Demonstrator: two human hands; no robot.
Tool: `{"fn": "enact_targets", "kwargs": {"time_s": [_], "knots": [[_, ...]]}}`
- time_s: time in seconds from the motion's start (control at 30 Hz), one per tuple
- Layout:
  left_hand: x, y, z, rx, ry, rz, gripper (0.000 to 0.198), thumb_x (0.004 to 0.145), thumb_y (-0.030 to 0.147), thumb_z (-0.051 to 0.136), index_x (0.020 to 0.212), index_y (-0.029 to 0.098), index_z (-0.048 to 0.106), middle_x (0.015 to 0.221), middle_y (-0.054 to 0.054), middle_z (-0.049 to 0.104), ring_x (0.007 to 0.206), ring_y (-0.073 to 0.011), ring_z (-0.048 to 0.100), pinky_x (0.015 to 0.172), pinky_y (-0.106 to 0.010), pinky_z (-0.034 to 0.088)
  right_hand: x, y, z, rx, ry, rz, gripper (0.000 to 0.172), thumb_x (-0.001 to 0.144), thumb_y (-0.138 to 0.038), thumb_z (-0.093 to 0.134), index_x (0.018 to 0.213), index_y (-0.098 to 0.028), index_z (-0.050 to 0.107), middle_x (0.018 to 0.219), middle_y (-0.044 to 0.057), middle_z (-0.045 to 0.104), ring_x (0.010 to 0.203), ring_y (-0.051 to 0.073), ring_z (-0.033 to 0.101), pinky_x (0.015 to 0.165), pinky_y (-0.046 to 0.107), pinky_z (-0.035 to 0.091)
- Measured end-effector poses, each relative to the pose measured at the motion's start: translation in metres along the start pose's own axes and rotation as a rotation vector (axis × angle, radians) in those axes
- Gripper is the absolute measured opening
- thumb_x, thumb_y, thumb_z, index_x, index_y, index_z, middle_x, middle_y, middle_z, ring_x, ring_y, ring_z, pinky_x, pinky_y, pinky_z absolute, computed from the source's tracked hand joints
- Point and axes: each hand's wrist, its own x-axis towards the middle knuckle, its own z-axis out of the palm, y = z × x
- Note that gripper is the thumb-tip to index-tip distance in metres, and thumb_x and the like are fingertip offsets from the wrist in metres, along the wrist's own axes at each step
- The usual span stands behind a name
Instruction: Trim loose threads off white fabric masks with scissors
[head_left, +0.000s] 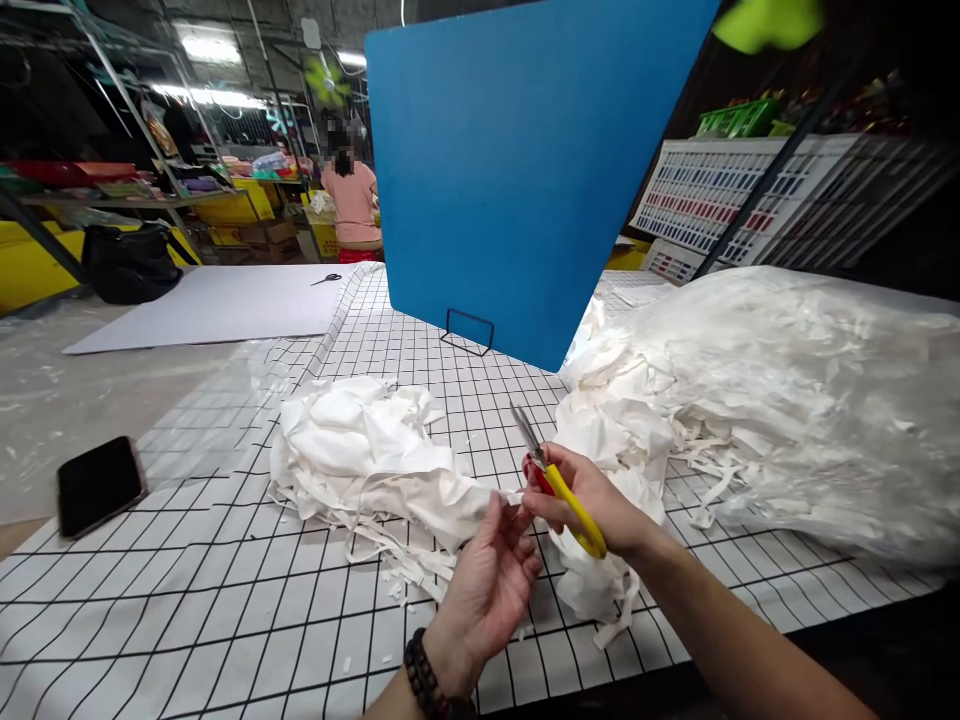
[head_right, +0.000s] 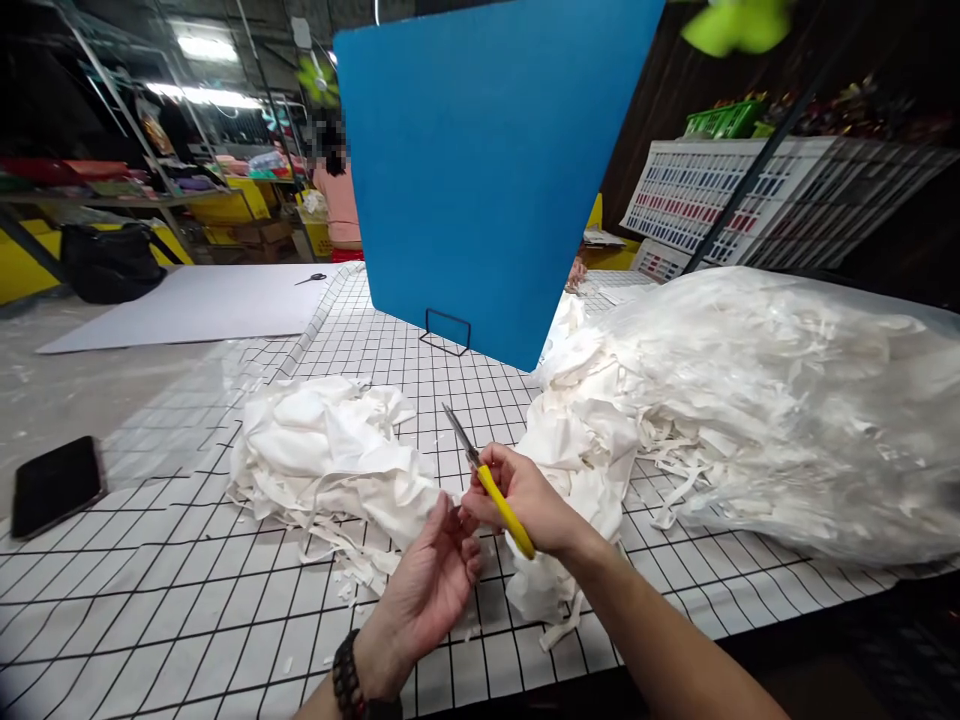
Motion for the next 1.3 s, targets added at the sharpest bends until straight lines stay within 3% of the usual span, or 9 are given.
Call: {"fn": "enact_targets", "kwargs": {"time_s": [0.2, 0.33, 0.47, 0.6, 0.7, 0.87, 0.97, 1.07, 1.3], "knots": [[-0.017, 0.009, 0.011, -0.054, -0.034, 0.056, 0.021, 0.088, 0.033, 0.066, 0.092, 0.012, 0.064, 0.079, -0.002, 0.064, 0.064, -0.0105, 0.062, 0.050, -0.019, 0.044, -0.018, -0.006, 0.023, 0.205, -0.001, 0.036, 0.027, 0.076, -0.031, 0.075, 0.081, -0.019, 0.051, 0.060, -0.005, 0.057, 0.041, 0.005, 0.042, 0.041, 0.019, 0.033], [-0.033, 0.039, 0.021, 0.346, 0.030, 0.366, 0.018, 0.083, 0.030, 0.072, 0.085, 0.014, 0.064, 0.074, 0.000, 0.065, 0.062, -0.0097, 0.061, 0.055, -0.019, 0.048, -0.021, -0.002, 0.016, 0.152, -0.014, 0.045, 0.031, 0.076, -0.032, 0.077, 0.084, -0.020, 0.050, 0.070, -0.001, 0.066, 0.040, 0.005, 0.043, 0.040, 0.019, 0.033], [-0.046, 0.093, 0.056, 0.888, -0.035, 0.561, 0.022, 0.081, 0.032, 0.073, 0.084, 0.011, 0.069, 0.076, -0.005, 0.072, 0.071, -0.0135, 0.066, 0.064, -0.021, 0.052, -0.014, -0.008, 0.007, 0.115, 0.151, -0.036, 0.035, 0.074, -0.032, 0.079, 0.087, -0.021, 0.049, 0.096, 0.005, 0.070, 0.047, 0.004, 0.045, 0.048, 0.021, 0.040], [-0.059, 0.131, 0.109, 1.217, -0.233, 0.505, 0.030, 0.078, 0.031, 0.076, 0.100, 0.012, 0.068, 0.078, -0.007, 0.074, 0.076, -0.0190, 0.071, 0.065, -0.024, 0.053, -0.002, -0.016, 0.007, 0.164, 0.286, -0.196, 0.039, 0.072, -0.030, 0.081, 0.091, -0.024, 0.047, 0.112, 0.007, 0.067, 0.062, 0.009, 0.054, 0.054, 0.022, 0.044], [-0.062, 0.134, 0.125, 1.282, -0.383, 0.208, 0.026, 0.078, 0.030, 0.075, 0.095, 0.012, 0.068, 0.066, -0.007, 0.072, 0.065, -0.0204, 0.071, 0.056, -0.024, 0.049, 0.007, -0.015, 0.011, 0.155, 0.311, -0.316, 0.041, 0.073, -0.030, 0.080, 0.095, -0.027, 0.046, 0.117, 0.006, 0.064, 0.084, 0.015, 0.061, 0.062, 0.024, 0.048], [-0.047, 0.116, 0.080, 1.183, -0.377, -0.182, 0.020, 0.077, 0.032, 0.075, 0.077, 0.013, 0.068, 0.053, -0.003, 0.064, 0.044, -0.0139, 0.062, 0.042, -0.019, 0.039, 0.017, 0.004, 0.013, 0.048, 0.084, -0.299, 0.043, 0.073, -0.036, 0.080, 0.096, -0.028, 0.044, 0.110, 0.003, 0.064, 0.065, 0.011, 0.055, 0.066, 0.029, 0.050], [-0.043, 0.100, 0.036, 1.019, -0.243, -0.149, 0.028, 0.078, 0.038, 0.074, 0.073, 0.012, 0.065, 0.051, 0.001, 0.059, 0.036, -0.0084, 0.054, 0.036, -0.016, 0.036, 0.022, 0.021, 0.012, -0.014, -0.025, -0.218, 0.046, 0.069, -0.035, 0.083, 0.090, -0.025, 0.043, 0.085, -0.002, 0.064, 0.067, 0.012, 0.055, 0.063, 0.026, 0.045], [-0.056, 0.083, 0.004, 0.849, -0.056, -0.146, 0.036, 0.079, 0.045, 0.071, 0.096, 0.014, 0.064, 0.052, 0.005, 0.056, 0.030, -0.0044, 0.042, 0.029, -0.014, 0.031, 0.027, 0.031, 0.012, -0.035, -0.096, -0.125, 0.043, 0.073, -0.033, 0.080, 0.088, -0.024, 0.041, 0.089, -0.002, 0.064, 0.073, 0.013, 0.057, 0.064, 0.025, 0.043], [-0.093, 0.058, -0.017, 0.666, 0.076, -0.230, 0.049, 0.080, 0.053, 0.067, 0.114, 0.018, 0.056, 0.055, 0.007, 0.054, 0.027, -0.0007, 0.024, 0.025, -0.013, 0.015, 0.031, 0.035, 0.036, -0.252, -0.268, -0.003, 0.042, 0.070, -0.026, 0.078, 0.097, -0.024, 0.047, 0.086, -0.003, 0.060, 0.072, 0.013, 0.054, 0.061, 0.023, 0.043]]}}
